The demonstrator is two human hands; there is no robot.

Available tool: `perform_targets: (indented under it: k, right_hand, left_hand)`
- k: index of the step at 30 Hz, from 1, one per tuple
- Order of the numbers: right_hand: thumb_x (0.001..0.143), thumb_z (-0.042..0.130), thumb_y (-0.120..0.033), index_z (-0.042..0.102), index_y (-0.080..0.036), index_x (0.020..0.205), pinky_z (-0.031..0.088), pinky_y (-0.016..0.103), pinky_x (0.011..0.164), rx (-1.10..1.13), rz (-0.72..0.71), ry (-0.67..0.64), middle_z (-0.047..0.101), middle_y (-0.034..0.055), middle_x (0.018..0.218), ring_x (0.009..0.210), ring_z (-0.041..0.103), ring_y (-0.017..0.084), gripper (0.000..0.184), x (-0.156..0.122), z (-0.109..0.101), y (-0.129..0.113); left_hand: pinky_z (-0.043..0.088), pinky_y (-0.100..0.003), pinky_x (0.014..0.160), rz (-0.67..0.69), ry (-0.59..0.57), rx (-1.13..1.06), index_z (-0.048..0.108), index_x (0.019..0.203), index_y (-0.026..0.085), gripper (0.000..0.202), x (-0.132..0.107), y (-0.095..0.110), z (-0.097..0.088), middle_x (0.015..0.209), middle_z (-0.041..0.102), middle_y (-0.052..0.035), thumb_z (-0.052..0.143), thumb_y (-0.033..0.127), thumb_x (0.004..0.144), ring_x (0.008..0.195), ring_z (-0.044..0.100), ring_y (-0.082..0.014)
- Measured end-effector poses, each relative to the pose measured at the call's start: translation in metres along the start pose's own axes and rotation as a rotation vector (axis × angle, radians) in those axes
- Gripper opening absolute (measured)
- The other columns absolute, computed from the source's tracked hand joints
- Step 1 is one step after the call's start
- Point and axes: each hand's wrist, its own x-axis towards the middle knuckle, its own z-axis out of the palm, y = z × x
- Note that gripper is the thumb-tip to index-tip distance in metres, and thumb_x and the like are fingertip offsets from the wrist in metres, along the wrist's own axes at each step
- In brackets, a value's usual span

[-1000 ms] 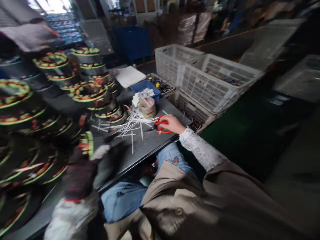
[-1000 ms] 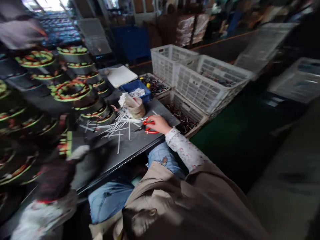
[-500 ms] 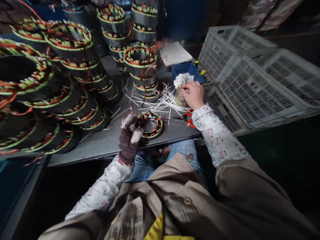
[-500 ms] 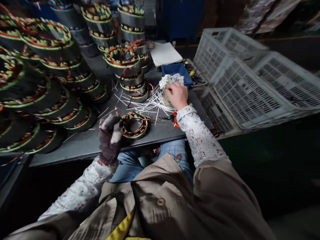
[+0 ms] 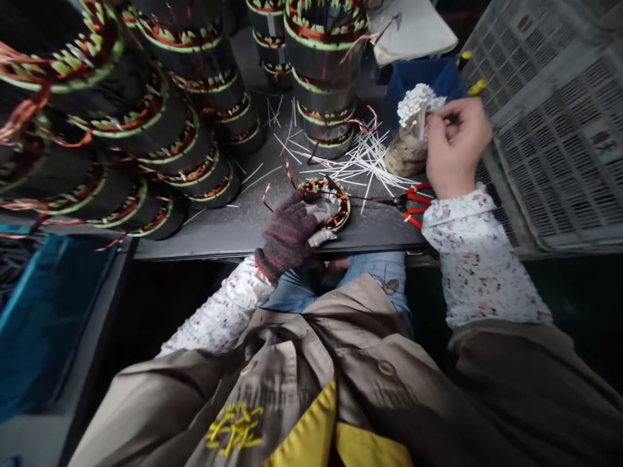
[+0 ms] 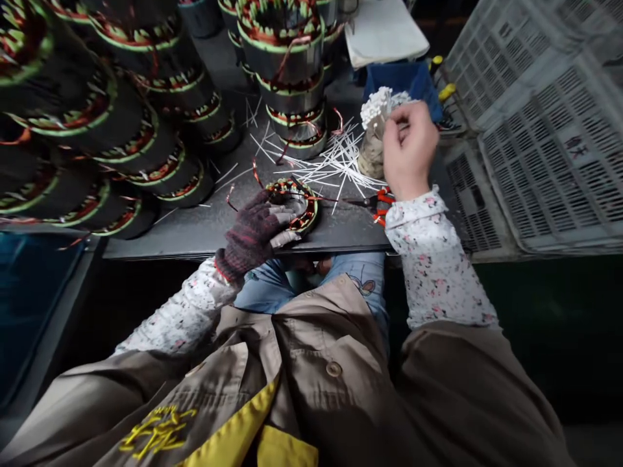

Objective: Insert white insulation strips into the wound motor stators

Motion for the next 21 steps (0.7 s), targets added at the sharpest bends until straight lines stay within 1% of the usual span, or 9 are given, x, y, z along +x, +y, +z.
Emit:
perform_targets:
  k: [3,6,8,10,13,16,18,19,21]
  right_hand:
    - [0.095,0.053,-0.05,0.064,-0.003,0.107,0.044,0.033,0.08,-0.074,0.033,-0.029,0.072,0.0151,0.11,0.094,0.068,0.012,0.05,-0.002,0.004,-0.004]
    - [0.093,0.043,-0.062,0.067,-0.002,0.103,0.044,0.037,0.086,-0.136,0.095,-0.063,0.071,0.0114,0.11,0.102,0.068,0.016,0.065,0.004,0.009,-0.009]
    - [0.097,0.044,-0.055,0.069,-0.003,0.1,0.046,0.036,0.086,-0.105,0.083,-0.056,0.072,0.0104,0.108,0.102,0.069,0.017,0.058,0.005,0.009,-0.012]
    - [0.099,0.053,-0.039,0.069,-0.007,0.099,0.05,0.034,0.086,-0.029,0.015,-0.011,0.073,0.0102,0.105,0.101,0.07,0.017,0.037,-0.004,0.007,-0.015]
    - [0.098,0.056,-0.022,0.065,-0.014,0.101,0.055,0.028,0.076,0.171,-0.068,0.081,0.074,0.0091,0.102,0.088,0.074,0.014,0.012,-0.031,0.004,-0.015]
    - [0.098,0.056,-0.024,0.059,-0.018,0.105,0.059,0.03,0.075,0.37,-0.097,0.176,0.073,0.0112,0.107,0.088,0.075,0.017,0.01,-0.052,0.006,-0.011]
    - [0.1,0.056,-0.03,0.056,-0.021,0.105,0.06,0.033,0.075,0.441,-0.06,0.239,0.071,0.0141,0.115,0.092,0.075,0.019,0.011,-0.059,0.006,-0.007]
    - [0.101,0.054,-0.034,0.054,-0.022,0.106,0.06,0.034,0.075,0.458,-0.034,0.229,0.069,0.015,0.119,0.094,0.075,0.02,0.013,-0.062,0.004,-0.005]
    - [0.102,0.053,-0.039,0.054,-0.023,0.11,0.061,0.037,0.077,0.471,-0.02,0.12,0.066,0.0151,0.127,0.102,0.074,0.023,0.018,-0.07,-0.003,-0.007]
  left_hand:
    - [0.041,-0.044,0.122,0.039,-0.006,0.007,0.072,0.117,0.022,0.034,0.0,0.001,0.004,0.119,0.077,-0.0049,0.065,0.047,0.095,0.12,0.068,-0.0233]
    - [0.047,-0.044,0.116,0.03,0.05,0.06,0.071,0.116,0.021,0.029,-0.004,0.014,0.009,0.124,0.075,-0.0057,0.062,0.042,0.098,0.122,0.068,-0.0231]
    - [0.048,-0.047,0.116,0.118,0.123,0.139,0.07,0.117,0.021,0.026,-0.006,0.02,0.012,0.124,0.075,-0.0062,0.061,0.037,0.099,0.119,0.069,-0.0231]
    - [0.043,-0.052,0.12,0.216,0.218,0.195,0.069,0.116,0.021,0.024,-0.007,0.02,0.014,0.123,0.075,-0.0066,0.062,0.034,0.097,0.119,0.07,-0.0239]
    - [0.041,-0.054,0.124,0.244,0.272,0.154,0.066,0.115,0.02,0.023,-0.005,0.014,0.019,0.119,0.076,-0.0064,0.061,0.033,0.097,0.118,0.07,-0.0233]
    - [0.047,-0.052,0.12,0.222,0.276,0.103,0.06,0.126,0.017,0.033,-0.003,0.009,0.025,0.116,0.075,-0.0085,0.06,0.034,0.097,0.108,0.073,-0.023]
    - [0.047,-0.051,0.118,0.229,0.31,0.088,0.052,0.137,0.015,0.045,-0.002,0.008,0.029,0.112,0.075,-0.0102,0.059,0.035,0.097,0.109,0.072,-0.0243]
    - [0.047,-0.051,0.118,0.227,0.328,0.085,0.048,0.141,0.014,0.05,-0.001,0.009,0.031,0.11,0.075,-0.0106,0.059,0.035,0.097,0.11,0.072,-0.0248]
    - [0.047,-0.052,0.118,0.209,0.352,0.087,0.041,0.147,0.014,0.056,-0.001,0.009,0.034,0.11,0.074,-0.0104,0.057,0.036,0.098,0.112,0.071,-0.0254]
